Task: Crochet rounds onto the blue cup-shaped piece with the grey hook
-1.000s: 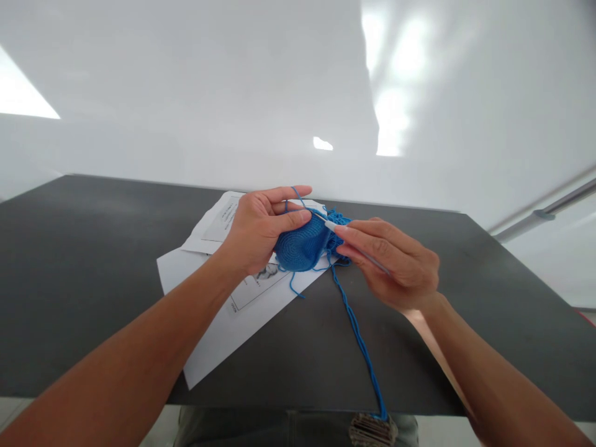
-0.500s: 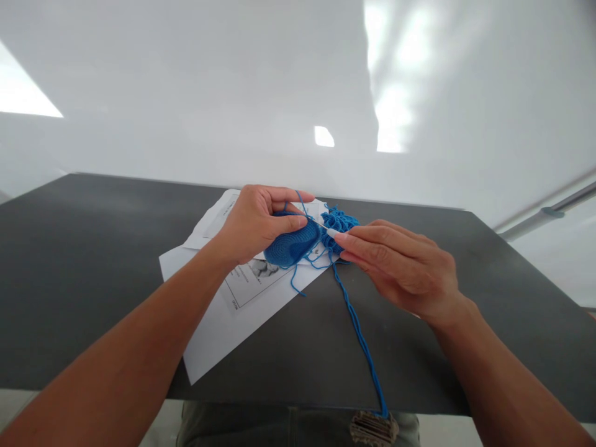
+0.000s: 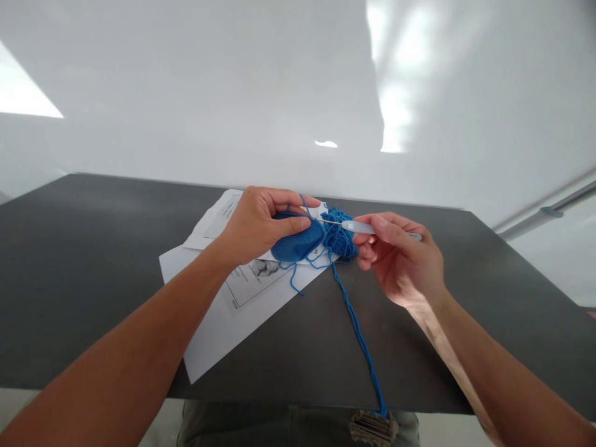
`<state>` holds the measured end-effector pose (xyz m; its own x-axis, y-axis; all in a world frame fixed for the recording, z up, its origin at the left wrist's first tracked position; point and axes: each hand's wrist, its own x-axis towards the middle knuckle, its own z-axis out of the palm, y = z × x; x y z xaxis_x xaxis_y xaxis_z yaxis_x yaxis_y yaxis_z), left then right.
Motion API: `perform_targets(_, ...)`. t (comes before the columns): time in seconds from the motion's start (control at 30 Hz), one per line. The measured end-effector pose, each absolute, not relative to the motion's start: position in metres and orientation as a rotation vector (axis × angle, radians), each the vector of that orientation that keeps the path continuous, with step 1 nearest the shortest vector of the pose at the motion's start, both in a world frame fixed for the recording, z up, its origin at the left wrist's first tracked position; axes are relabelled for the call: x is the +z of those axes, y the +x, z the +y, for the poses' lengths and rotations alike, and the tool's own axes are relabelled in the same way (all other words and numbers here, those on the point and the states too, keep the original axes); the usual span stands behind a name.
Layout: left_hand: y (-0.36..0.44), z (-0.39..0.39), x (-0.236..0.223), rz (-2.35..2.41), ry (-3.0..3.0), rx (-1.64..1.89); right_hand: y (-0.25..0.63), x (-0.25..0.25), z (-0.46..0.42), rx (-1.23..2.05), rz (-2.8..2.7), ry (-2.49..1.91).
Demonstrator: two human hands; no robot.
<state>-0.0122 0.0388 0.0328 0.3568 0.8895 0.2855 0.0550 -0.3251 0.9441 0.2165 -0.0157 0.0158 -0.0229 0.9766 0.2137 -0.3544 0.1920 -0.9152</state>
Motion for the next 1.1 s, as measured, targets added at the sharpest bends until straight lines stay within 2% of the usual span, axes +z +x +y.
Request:
perform_targets(0.1,-0.004,0.034,0.028,0.878,1.634,1.156,0.204,0.009,-0.011,1.388,-0.88,-0.726)
perform_targets(0.2,0.005,0.029,0.022,0.885,1.612,1.196,0.188,0.004,-0.013,1.321,-0.866,-0.679)
perform_targets(0.47,0.022,0.017,0.012,0.959,1.421,1.305,0.169,-0.015,-0.025,0.609,-1.26,-0.835)
perform_targets(0.67,0.031,0.013,0.008,0.86,1.13,1.423,0.17,-0.023,-0.025,0.211,-1.575,-0.834)
perform_targets(0.9,0.02,0.015,0.021,0.61,0.905,1.264,0.177,-0.013,-0.024,-0.264,-1.778,-0.738)
perform_targets(1.1,0.009,0.024,0.028,0.565,0.946,1.16,0.194,-0.003,-0.02,-0.02,-1.814,-0.672)
